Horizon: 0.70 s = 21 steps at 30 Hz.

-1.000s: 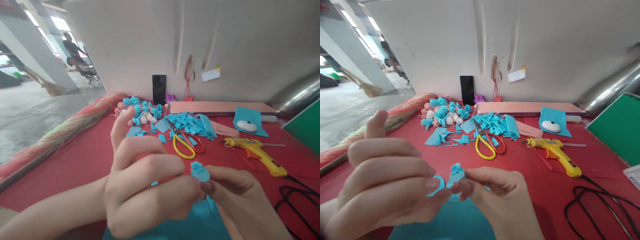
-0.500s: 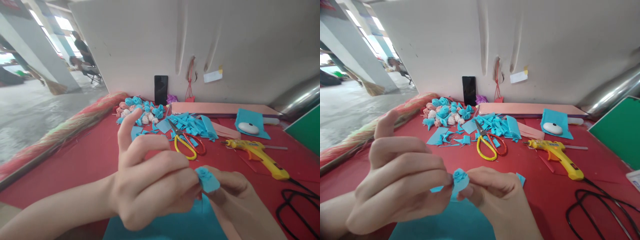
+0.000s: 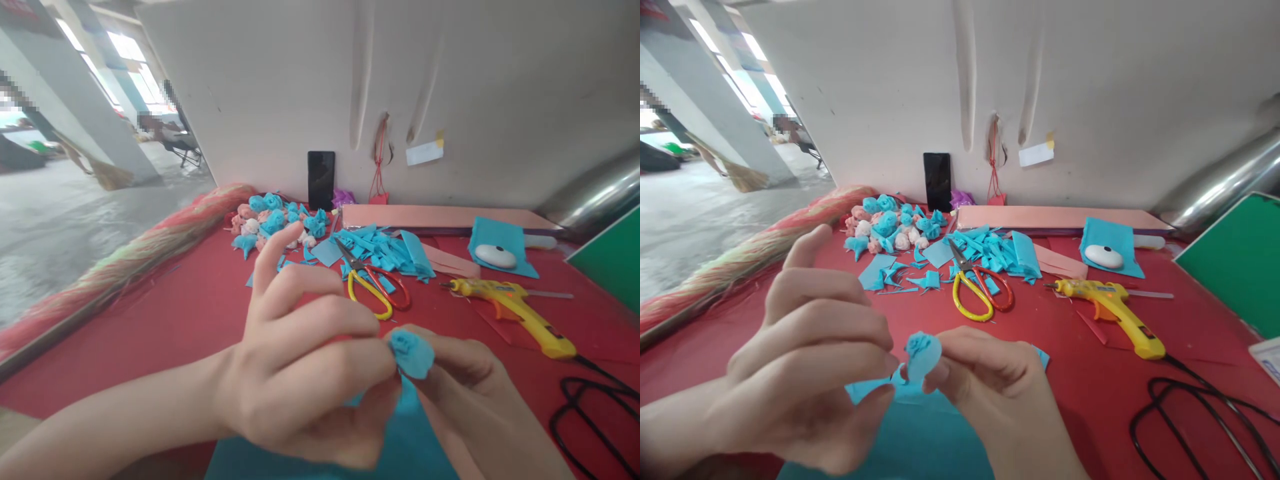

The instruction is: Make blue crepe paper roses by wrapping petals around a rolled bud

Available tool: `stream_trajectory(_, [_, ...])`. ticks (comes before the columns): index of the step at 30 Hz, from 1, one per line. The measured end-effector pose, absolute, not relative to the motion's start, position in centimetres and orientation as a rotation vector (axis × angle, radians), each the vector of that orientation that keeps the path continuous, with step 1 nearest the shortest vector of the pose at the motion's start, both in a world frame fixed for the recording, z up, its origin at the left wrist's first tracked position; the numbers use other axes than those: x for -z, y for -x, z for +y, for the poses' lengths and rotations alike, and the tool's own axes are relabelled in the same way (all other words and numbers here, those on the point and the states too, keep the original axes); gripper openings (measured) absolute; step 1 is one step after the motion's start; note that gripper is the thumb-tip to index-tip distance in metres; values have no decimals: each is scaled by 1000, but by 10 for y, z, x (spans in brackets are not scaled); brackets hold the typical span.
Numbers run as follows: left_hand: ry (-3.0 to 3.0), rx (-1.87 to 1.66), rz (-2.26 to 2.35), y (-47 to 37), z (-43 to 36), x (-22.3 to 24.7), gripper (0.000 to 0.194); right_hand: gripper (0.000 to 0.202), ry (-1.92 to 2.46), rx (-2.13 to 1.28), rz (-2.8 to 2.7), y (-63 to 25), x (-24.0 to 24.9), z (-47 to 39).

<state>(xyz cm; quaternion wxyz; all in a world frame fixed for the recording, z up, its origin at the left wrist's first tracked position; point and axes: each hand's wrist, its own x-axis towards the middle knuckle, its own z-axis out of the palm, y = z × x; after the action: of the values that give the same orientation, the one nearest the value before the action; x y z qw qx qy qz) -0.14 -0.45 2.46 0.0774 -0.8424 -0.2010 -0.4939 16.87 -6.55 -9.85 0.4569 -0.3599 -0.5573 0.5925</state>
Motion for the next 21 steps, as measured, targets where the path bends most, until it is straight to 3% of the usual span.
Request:
stream_trajectory(3, [2791,1572,-682,4,-4,-34,15,32,863,-1403,-1400,-165,16,-18])
stream_trajectory(5, [3020,1556,-776,6,-1,-40,16,34,844,-1390,-1434,-165,-6,-14])
stream_trajectory(12, [3672,1400,-1000,8,4,-47,19,33,742,-1420,-1670,-179,-4,-23])
stream_trajectory(21, [3987,1204,-1164,8,4,-54,15,29,580,-1767,-1625,-180,-4,-16])
